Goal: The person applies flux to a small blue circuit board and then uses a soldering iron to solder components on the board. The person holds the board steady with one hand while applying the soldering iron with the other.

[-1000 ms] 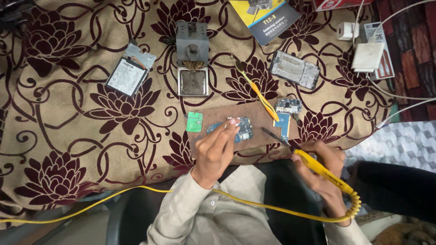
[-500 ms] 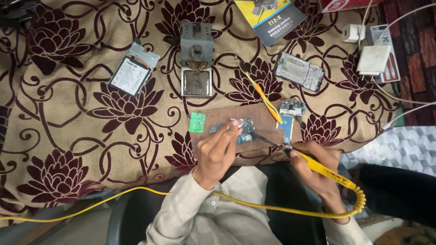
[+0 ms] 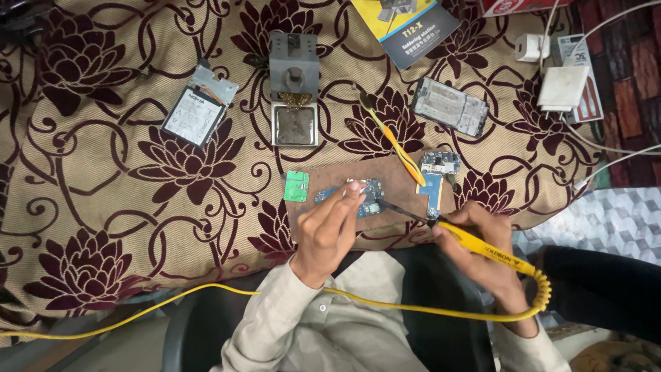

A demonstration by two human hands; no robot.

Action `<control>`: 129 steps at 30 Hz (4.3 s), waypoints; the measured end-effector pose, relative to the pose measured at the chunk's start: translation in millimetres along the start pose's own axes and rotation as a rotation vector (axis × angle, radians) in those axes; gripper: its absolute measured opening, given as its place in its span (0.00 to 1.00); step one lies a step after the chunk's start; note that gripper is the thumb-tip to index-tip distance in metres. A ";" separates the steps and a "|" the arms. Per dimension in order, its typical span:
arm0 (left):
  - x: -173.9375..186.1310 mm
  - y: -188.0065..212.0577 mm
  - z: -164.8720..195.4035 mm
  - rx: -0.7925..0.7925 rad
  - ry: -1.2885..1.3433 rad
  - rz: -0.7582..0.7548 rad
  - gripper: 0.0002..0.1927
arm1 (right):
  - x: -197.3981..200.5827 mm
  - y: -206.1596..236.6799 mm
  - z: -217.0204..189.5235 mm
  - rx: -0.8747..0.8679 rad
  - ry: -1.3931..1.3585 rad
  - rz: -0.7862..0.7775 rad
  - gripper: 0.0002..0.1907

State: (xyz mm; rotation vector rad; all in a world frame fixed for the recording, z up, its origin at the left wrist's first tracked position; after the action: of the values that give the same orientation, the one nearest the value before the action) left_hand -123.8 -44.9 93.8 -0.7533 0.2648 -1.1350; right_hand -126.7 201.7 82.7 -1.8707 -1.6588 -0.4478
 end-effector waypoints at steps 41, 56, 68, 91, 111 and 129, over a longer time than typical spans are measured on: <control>-1.6 1.8 -3.0 0.008 -0.021 0.012 0.22 | -2.8 -21.2 -34.4 -0.020 0.081 -0.101 0.10; -1.6 1.1 -0.8 0.010 -0.006 -0.002 0.21 | -5.8 -16.5 -32.1 0.065 0.081 -0.092 0.12; -4.3 1.8 1.0 -0.010 0.001 -0.018 0.22 | -18.5 -24.2 -69.5 0.343 0.008 -0.342 0.11; -4.9 2.2 2.4 -0.011 0.005 -0.016 0.23 | -23.7 -21.8 -83.6 0.419 0.018 -0.327 0.13; -1.9 2.9 1.8 -0.019 -0.007 0.002 0.21 | -23.6 -26.8 -75.0 0.351 0.009 -0.334 0.10; -4.4 1.7 2.7 -0.037 0.004 -0.012 0.23 | -25.6 -25.4 -59.0 0.371 0.031 -0.280 0.10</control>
State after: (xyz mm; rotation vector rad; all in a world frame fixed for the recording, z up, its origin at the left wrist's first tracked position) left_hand -123.0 -39.5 93.9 -0.7859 0.2853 -1.1455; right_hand -147.9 145.9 117.7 -1.3653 -1.8459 -0.2550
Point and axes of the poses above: each hand's wrist, its own y-axis away from the middle knuckle, its own x-axis out of the back of the hand, z = x × y, the point moved 10 cm from there along -y, towards the middle knuckle, and after that the axes turned 12 degrees about z, right-handed, at the moved point
